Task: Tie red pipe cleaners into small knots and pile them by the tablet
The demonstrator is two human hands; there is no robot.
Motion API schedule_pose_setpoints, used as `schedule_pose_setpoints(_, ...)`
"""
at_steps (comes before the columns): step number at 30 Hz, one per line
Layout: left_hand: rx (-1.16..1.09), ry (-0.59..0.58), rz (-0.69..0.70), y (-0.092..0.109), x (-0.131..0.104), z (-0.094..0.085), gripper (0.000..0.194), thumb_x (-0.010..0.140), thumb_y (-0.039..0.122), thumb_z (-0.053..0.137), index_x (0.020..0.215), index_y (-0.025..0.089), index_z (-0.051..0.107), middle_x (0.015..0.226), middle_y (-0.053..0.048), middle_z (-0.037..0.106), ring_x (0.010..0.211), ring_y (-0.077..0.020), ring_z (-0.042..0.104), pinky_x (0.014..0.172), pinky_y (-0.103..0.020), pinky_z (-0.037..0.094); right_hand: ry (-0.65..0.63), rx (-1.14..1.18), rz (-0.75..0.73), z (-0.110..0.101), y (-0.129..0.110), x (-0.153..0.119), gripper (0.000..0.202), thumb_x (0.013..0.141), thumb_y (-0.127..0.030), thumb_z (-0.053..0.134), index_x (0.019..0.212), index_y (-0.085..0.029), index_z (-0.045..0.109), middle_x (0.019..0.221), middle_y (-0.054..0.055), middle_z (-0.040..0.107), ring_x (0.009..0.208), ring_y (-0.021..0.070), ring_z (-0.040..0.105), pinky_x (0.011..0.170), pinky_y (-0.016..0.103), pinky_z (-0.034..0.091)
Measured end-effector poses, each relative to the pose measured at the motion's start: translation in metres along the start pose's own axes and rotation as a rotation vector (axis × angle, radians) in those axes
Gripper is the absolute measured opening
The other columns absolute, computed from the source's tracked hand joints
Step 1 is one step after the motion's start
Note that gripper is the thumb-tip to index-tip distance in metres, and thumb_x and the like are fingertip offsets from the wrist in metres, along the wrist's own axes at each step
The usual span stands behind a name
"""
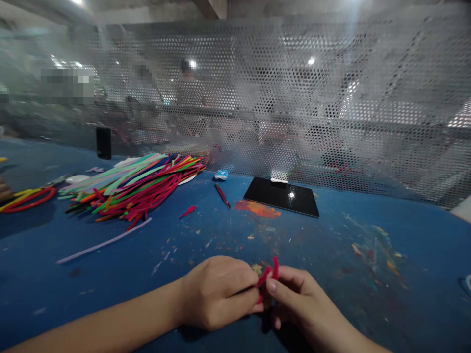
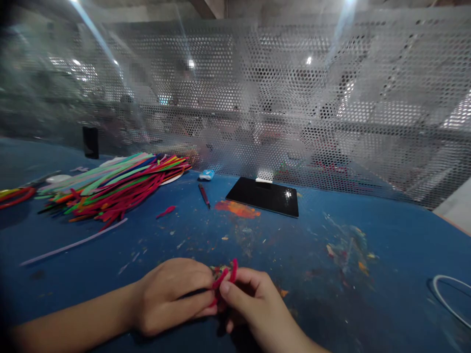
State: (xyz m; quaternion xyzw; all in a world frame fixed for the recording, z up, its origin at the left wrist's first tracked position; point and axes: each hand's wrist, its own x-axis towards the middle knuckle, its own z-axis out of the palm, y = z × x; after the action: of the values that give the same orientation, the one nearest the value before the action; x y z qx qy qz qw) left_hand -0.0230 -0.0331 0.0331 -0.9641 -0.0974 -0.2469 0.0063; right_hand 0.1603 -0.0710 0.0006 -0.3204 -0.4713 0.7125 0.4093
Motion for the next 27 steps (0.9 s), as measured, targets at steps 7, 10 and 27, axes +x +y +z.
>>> schedule_pose_setpoints(7,-0.045,-0.161,0.045,0.0005,0.0032,-0.0038,0.023,0.085,0.025,0.042,0.1,0.017,0.056,0.09,-0.008,0.06,0.078,-0.0161,0.058,0.066,-0.023,0.046,0.095,-0.165,0.004,-0.001,-0.0021,0.0001,0.033,0.08,-0.043,0.054,0.074,-0.011,0.063,0.056,-0.001,0.051,0.046,0.0058,0.044,0.043,0.017,0.039)
schedule_pose_setpoints(10,-0.075,-0.224,-0.076,-0.0014,0.0047,-0.0052,0.018,0.087,0.021,0.04,0.097,0.022,0.056,0.083,-0.001,0.063,0.074,-0.012,0.059,0.065,-0.018,0.045,0.065,-0.188,0.0,-0.0022,-0.0031,0.0009,0.033,0.08,-0.041,0.055,0.067,-0.011,0.062,0.054,0.0,0.053,0.046,0.0057,0.044,0.045,0.017,0.038)
schedule_pose_setpoints(27,-0.062,-0.072,-0.103,0.0079,0.0046,-0.0008,0.017,0.087,0.023,0.043,0.083,0.017,0.058,0.08,-0.003,0.064,0.068,-0.011,0.057,0.063,-0.018,0.043,0.065,0.02,0.019,-0.0055,-0.0006,0.0035,0.024,0.072,-0.033,0.067,0.083,-0.013,0.061,0.059,-0.001,0.055,0.048,0.0057,0.047,0.045,0.016,0.037)
